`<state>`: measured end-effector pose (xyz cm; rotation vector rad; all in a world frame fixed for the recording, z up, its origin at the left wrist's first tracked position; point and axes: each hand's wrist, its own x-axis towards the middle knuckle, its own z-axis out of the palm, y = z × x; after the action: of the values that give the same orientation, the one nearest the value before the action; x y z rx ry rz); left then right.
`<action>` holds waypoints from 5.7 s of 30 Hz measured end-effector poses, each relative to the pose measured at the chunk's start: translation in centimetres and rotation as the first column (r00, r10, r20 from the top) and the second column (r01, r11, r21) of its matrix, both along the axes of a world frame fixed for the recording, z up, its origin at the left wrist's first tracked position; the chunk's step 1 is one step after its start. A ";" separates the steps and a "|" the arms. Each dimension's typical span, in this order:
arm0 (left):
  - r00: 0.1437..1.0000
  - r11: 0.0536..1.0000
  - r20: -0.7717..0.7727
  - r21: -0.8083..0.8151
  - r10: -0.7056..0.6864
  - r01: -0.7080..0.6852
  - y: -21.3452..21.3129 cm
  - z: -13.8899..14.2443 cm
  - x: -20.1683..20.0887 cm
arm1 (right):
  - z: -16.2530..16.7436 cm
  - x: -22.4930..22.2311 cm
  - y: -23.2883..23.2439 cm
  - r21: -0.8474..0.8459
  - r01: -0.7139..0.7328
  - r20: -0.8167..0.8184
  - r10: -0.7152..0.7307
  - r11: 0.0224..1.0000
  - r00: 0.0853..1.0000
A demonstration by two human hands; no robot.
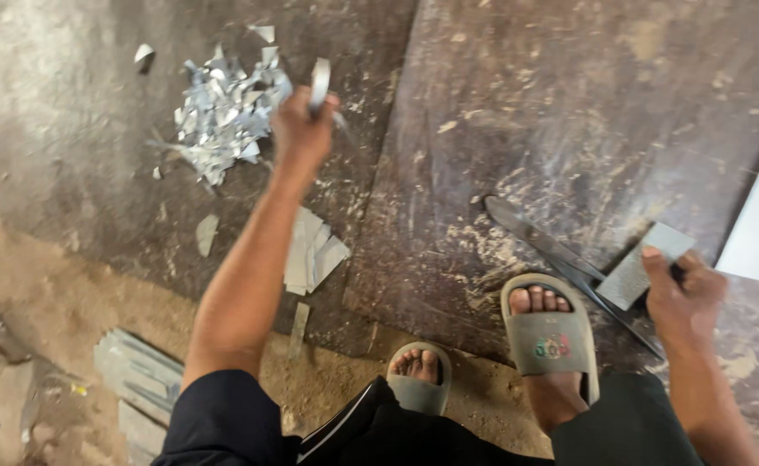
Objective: The person cuts thin silver metal sheets into narrow rectangular strips using hand shears, working one sheet at a time at a low workbench. They set finished strips aside in piles, gather scattered offcuts, and stack the cut pieces together.
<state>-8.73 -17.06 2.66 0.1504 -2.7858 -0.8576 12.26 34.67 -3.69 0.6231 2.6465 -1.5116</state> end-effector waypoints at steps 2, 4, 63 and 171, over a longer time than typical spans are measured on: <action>0.997 0.994 -0.069 -0.095 0.041 -0.048 -5.8 2.0 -0.3 | 0.0 0.1 -0.1 0.009 -0.026 -0.031 0.027 1.000 0.999; 0.973 0.954 0.128 0.211 0.190 -0.214 -9.5 3.8 0.3 | -0.1 0.2 -0.1 0.000 -0.033 -0.048 0.033 0.999 0.998; 0.525 0.855 0.765 0.503 -0.373 -0.124 -1.9 -2.5 26.1 | 7.4 24.6 22.6 0.435 0.298 0.054 -0.356 0.850 0.933; 0.453 0.736 0.581 0.562 -0.676 0.377 4.3 1.3 21.0 | 11.0 33.3 22.5 0.133 0.809 0.381 -0.783 0.572 0.491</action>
<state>12.23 -12.80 3.98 -0.5021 -3.4773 -1.8559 45.54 57.17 7.32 2.1278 1.9977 -1.3222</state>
